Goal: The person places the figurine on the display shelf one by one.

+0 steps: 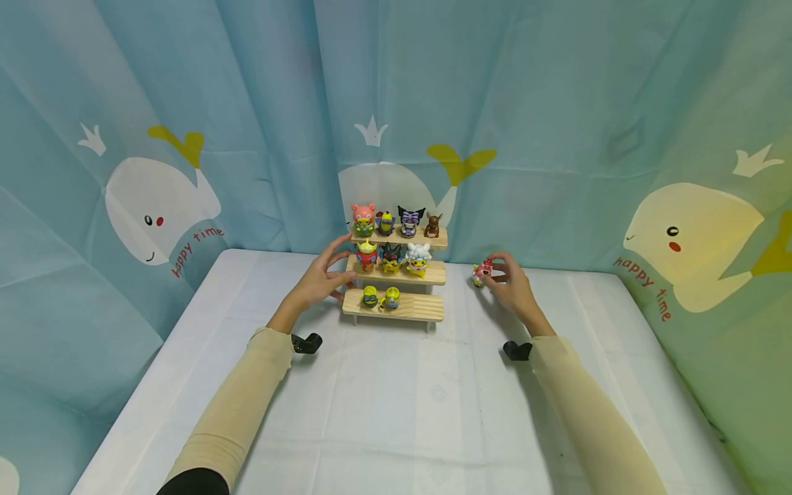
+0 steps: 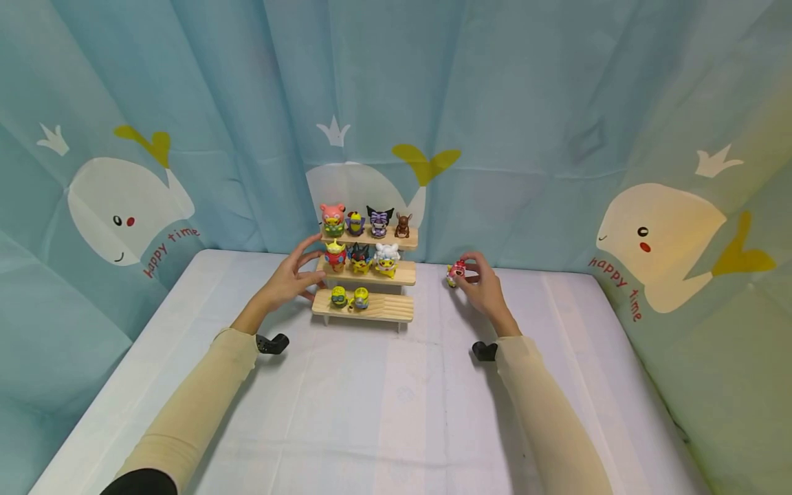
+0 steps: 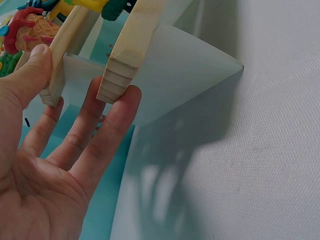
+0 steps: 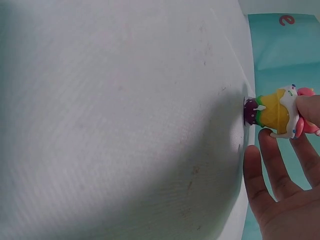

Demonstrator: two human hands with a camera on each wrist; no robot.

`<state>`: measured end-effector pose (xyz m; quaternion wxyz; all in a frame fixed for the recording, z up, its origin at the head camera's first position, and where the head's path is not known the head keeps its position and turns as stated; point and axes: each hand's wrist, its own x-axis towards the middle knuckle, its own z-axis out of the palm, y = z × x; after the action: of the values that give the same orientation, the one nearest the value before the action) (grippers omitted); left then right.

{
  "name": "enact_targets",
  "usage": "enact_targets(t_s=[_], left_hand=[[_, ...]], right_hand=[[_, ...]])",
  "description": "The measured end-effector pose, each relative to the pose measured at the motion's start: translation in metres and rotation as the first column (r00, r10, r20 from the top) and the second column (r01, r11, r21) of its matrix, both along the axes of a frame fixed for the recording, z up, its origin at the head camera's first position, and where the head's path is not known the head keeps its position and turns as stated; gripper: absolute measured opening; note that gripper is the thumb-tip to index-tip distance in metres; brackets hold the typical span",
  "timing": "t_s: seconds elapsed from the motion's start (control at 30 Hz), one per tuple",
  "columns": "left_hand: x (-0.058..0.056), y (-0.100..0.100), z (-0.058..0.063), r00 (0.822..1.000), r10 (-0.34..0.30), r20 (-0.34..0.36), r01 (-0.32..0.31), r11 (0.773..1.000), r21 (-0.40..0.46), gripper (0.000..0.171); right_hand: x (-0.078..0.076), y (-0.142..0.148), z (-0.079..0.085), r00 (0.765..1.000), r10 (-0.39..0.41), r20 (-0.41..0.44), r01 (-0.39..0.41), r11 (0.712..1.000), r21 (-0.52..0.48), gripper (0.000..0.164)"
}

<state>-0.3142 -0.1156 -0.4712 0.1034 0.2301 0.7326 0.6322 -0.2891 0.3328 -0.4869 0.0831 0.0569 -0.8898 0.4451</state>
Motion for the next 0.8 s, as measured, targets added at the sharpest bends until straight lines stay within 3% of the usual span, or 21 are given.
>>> enact_targets(t_s=[0.5, 0.8], left_hand=[[0.0, 0.001, 0.0, 1.0, -0.007, -0.008, 0.007, 1.0, 0.004, 0.079], [-0.002, 0.0, -0.003, 1.0, -0.007, -0.003, 0.007, 1.0, 0.01, 0.078]], right_hand=[[0.002, -0.006, 0.007, 0.999, -0.014, -0.044, 0.015, 0.999, 0.028, 0.042], [0.007, -0.007, 0.025, 0.995, 0.049, -0.09, -0.042, 0.997, 0.071, 0.042]])
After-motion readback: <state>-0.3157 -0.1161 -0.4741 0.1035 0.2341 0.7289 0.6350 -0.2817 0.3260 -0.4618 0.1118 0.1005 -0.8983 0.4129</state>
